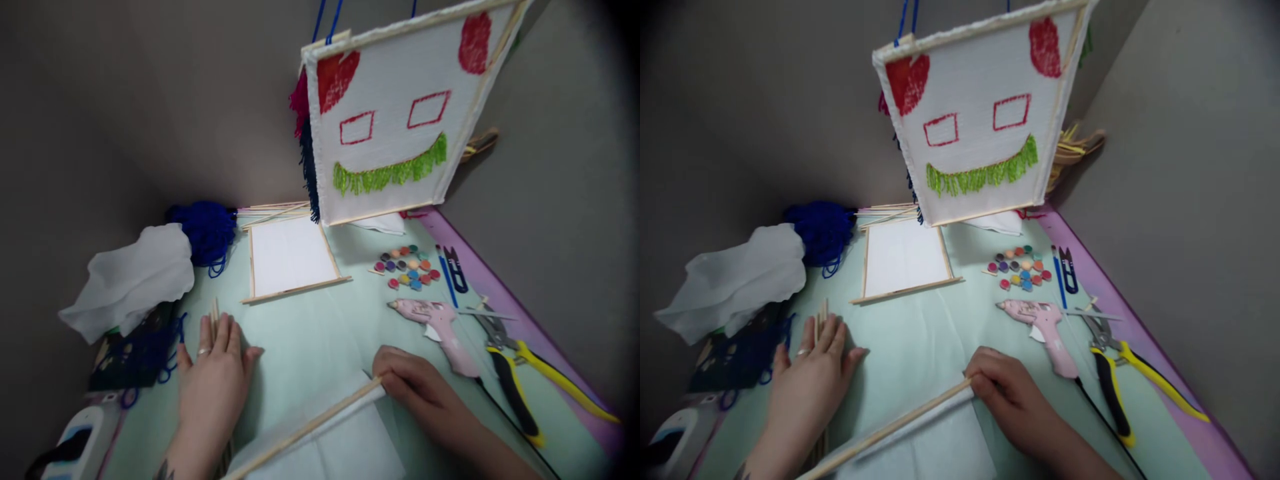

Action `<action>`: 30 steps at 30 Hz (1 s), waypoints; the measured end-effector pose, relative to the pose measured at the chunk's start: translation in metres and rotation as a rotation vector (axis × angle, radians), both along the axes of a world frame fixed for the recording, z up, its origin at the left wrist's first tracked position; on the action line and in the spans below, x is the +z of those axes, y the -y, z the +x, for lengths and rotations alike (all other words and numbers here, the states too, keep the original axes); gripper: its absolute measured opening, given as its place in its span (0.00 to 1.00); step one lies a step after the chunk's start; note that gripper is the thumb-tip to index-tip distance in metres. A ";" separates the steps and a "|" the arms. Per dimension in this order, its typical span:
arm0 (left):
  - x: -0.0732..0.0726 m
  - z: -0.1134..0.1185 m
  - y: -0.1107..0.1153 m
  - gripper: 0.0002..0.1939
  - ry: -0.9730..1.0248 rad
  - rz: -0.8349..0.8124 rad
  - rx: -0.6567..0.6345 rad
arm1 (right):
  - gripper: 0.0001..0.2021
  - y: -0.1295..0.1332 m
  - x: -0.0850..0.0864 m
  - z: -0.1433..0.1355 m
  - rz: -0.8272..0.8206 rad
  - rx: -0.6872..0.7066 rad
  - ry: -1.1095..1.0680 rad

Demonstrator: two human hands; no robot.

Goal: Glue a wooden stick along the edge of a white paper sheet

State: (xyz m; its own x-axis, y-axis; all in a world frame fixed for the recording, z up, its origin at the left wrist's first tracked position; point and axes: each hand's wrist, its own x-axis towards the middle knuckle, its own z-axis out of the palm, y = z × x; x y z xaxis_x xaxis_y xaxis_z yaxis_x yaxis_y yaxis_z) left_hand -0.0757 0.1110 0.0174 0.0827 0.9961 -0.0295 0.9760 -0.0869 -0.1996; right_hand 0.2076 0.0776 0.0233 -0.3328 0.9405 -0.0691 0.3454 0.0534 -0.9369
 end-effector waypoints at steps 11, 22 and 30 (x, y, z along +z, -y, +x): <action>-0.005 0.001 0.004 0.29 0.040 -0.200 -0.150 | 0.17 0.000 -0.001 0.003 0.012 0.011 -0.010; 0.001 -0.004 0.002 0.25 0.030 -0.130 -0.145 | 0.19 0.002 -0.002 0.000 0.000 0.015 -0.032; 0.011 0.001 0.002 0.18 0.020 -0.121 -0.209 | 0.19 0.001 -0.001 0.000 -0.013 0.027 -0.041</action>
State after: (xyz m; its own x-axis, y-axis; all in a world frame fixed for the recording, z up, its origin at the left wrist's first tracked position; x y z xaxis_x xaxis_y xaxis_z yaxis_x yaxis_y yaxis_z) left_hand -0.0745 0.1092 0.0281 0.2884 0.9466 -0.1439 0.9379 -0.3096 -0.1566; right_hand 0.2073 0.0766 0.0225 -0.3604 0.9304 -0.0668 0.3051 0.0499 -0.9510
